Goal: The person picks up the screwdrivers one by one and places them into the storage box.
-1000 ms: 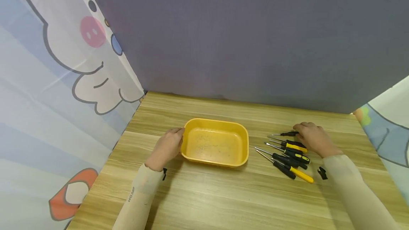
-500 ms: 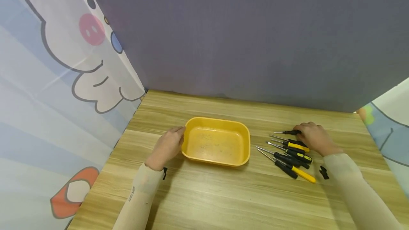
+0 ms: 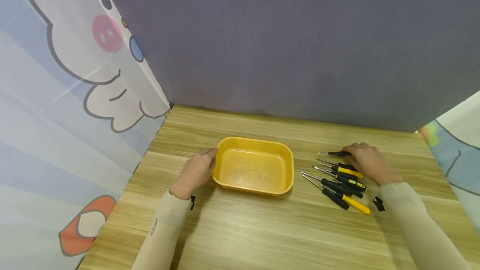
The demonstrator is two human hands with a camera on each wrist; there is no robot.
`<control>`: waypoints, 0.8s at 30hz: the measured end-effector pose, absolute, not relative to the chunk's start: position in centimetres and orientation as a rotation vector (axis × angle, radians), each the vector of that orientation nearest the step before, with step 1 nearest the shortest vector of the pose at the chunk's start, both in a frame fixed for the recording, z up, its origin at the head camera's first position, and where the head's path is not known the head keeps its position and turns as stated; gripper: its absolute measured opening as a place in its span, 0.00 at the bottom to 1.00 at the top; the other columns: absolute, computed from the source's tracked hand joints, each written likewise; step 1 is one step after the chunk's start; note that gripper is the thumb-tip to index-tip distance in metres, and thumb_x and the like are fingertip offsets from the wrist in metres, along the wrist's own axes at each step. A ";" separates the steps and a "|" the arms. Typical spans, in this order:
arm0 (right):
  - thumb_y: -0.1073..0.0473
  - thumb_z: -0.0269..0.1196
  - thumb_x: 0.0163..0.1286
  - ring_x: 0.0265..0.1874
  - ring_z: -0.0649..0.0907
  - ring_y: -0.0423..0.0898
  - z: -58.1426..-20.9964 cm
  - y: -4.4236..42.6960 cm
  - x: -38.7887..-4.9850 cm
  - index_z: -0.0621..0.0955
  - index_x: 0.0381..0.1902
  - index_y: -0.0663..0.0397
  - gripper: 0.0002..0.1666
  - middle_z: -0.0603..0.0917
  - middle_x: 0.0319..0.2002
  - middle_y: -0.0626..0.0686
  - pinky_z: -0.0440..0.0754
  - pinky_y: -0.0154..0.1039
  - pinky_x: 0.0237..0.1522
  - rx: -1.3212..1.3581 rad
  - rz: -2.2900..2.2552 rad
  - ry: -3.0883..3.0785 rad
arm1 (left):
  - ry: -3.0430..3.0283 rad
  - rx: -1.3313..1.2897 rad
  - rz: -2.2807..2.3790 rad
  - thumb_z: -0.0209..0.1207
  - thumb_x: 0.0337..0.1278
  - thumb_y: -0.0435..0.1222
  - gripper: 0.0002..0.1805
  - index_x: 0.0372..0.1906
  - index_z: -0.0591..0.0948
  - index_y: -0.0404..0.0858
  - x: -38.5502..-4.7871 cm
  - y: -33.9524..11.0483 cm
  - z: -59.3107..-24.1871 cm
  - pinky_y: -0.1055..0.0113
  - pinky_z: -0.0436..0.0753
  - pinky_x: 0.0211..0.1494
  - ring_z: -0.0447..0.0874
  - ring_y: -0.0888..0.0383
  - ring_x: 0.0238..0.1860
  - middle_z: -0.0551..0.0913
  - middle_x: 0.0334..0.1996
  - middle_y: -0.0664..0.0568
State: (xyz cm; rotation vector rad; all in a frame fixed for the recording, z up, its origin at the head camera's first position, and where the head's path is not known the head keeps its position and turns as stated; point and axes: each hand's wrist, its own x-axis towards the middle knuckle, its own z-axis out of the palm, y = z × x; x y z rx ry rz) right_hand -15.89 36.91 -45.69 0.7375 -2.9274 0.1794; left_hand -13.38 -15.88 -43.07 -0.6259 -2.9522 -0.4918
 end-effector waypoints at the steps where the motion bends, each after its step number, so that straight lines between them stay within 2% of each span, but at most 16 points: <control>1: 0.67 0.70 0.62 0.40 0.82 0.65 -45.6 36.7 -15.8 0.83 0.50 0.67 0.18 0.85 0.43 0.65 0.81 0.67 0.36 0.740 0.187 -2.916 | -2.953 -0.623 -0.496 0.60 0.65 0.27 0.20 0.61 0.78 0.26 -13.4 -15.9 -43.1 0.51 0.83 0.57 0.81 0.41 0.56 0.81 0.56 0.36; 9: 0.68 0.72 0.59 0.35 0.82 0.62 -44.7 34.8 -15.2 0.84 0.45 0.68 0.16 0.85 0.38 0.63 0.83 0.61 0.31 0.770 0.205 -2.779 | -2.953 -0.618 -0.517 0.59 0.67 0.27 0.20 0.61 0.78 0.27 -13.4 -16.0 -43.0 0.51 0.83 0.56 0.81 0.41 0.55 0.82 0.55 0.36; 24: 0.68 0.73 0.57 0.36 0.83 0.61 -40.4 28.5 -12.9 0.84 0.44 0.66 0.16 0.85 0.37 0.60 0.83 0.60 0.30 0.824 0.249 -2.676 | -2.947 -0.621 -0.504 0.61 0.65 0.28 0.20 0.60 0.79 0.26 -13.4 -15.9 -42.8 0.50 0.83 0.56 0.82 0.41 0.54 0.82 0.54 0.36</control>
